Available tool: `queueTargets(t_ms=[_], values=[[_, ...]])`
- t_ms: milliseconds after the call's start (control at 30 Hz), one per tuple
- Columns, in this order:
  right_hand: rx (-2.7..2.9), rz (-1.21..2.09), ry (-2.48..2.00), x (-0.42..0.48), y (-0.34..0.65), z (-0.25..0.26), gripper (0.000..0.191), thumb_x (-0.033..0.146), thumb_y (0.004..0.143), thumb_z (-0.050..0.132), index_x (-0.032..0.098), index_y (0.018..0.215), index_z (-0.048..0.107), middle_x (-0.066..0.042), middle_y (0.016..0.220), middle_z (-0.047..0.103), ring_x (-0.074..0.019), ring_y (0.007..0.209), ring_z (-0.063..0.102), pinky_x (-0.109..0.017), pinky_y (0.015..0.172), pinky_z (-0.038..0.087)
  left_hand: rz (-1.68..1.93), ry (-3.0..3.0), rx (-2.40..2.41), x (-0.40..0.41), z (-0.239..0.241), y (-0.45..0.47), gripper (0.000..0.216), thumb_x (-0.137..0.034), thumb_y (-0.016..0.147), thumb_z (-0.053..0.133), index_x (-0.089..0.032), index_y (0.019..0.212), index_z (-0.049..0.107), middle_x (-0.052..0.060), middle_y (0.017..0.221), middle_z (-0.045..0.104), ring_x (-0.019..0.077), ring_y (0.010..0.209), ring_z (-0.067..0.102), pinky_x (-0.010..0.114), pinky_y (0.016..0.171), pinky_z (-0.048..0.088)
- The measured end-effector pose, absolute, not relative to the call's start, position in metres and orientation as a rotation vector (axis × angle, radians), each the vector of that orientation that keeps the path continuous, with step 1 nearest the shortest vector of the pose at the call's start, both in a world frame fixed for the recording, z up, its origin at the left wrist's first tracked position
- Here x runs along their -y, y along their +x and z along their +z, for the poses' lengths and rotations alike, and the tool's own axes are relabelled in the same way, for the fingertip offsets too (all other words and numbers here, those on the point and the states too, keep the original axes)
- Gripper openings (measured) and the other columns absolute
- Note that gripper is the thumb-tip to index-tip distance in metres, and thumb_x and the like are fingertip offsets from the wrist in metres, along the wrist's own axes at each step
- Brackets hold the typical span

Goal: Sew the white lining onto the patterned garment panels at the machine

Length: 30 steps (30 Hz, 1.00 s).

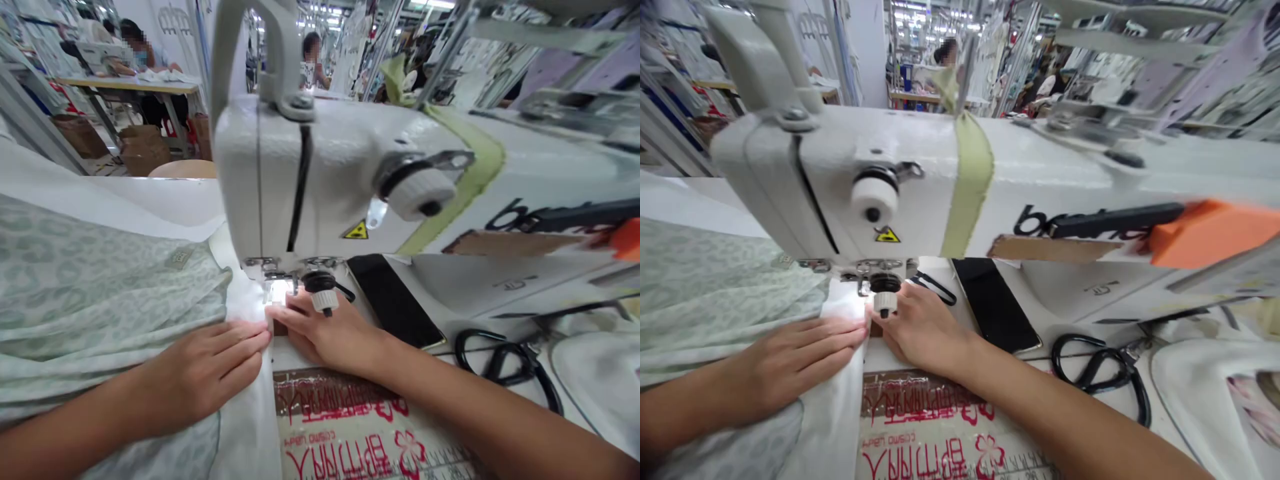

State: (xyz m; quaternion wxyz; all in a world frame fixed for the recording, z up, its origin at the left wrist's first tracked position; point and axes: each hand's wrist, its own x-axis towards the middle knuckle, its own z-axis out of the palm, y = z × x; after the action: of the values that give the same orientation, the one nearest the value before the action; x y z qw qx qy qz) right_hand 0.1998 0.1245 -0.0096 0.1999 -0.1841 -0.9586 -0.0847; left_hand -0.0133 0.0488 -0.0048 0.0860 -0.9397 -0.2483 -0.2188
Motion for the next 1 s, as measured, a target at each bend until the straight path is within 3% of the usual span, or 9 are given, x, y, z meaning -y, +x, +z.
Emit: queueTargets(t_ms=[167, 367, 500, 800, 1000], values=[[2.649, -0.423, -0.609, -0.123, 0.197, -0.012, 0.032, 0.018, 0.092, 0.036, 0.018, 0.111, 0.061, -0.009, 0.084, 0.062, -0.0196, 0.074, 0.05, -0.032, 0.068, 0.039, -0.59, -2.823, 0.762, -0.056, 0.005, -0.012, 0.032, -0.007, 0.092, 0.031, -0.001, 0.102, 0.061, 0.019, 0.105, 0.063, 0.028, 0.108, 0.056, 0.041, 0.09, 0.051], [2.703, -0.284, -0.524, -0.128, 0.196, -0.012, 0.03, 0.016, 0.09, 0.039, 0.018, 0.105, 0.064, -0.007, 0.078, 0.057, -0.0203, 0.079, 0.048, -0.031, 0.068, 0.039, -0.523, -2.929, 0.709, -0.053, 0.008, -0.027, 0.035, -0.008, 0.094, 0.028, -0.004, 0.112, 0.057, 0.016, 0.118, 0.059, 0.0231, 0.123, 0.046, 0.037, 0.106, 0.038], [2.675, -0.224, -0.507, -0.131, 0.196, -0.011, 0.029, 0.014, 0.088, 0.039, 0.018, 0.1, 0.065, -0.005, 0.076, 0.055, -0.0177, 0.073, 0.043, -0.029, 0.064, 0.037, -0.479, -2.982, 0.695, -0.055, 0.007, -0.032, 0.036, -0.009, 0.094, 0.027, -0.006, 0.119, 0.053, 0.015, 0.123, 0.056, 0.021, 0.128, 0.04, 0.035, 0.109, 0.035], [2.679, -0.243, -0.409, -0.126, 0.201, -0.011, 0.028, 0.02, 0.093, 0.037, 0.018, 0.101, 0.064, -0.005, 0.086, 0.058, -0.018, 0.084, 0.048, -0.03, 0.075, 0.038, -0.599, -2.894, 0.721, -0.054, -0.004, -0.019, 0.033, -0.007, 0.095, 0.028, -0.003, 0.115, 0.055, 0.015, 0.12, 0.059, 0.0223, 0.123, 0.046, 0.035, 0.106, 0.039], [2.653, -0.33, -0.609, -0.129, 0.197, -0.018, 0.029, 0.016, 0.091, 0.04, 0.018, 0.11, 0.062, -0.008, 0.086, 0.062, -0.0185, 0.076, 0.053, -0.03, 0.067, 0.041, -0.531, -2.936, 0.725, -0.069, 0.002, -0.026, 0.03, -0.012, 0.095, 0.033, -0.004, 0.114, 0.054, 0.014, 0.118, 0.06, 0.0211, 0.119, 0.049, 0.034, 0.101, 0.044]])
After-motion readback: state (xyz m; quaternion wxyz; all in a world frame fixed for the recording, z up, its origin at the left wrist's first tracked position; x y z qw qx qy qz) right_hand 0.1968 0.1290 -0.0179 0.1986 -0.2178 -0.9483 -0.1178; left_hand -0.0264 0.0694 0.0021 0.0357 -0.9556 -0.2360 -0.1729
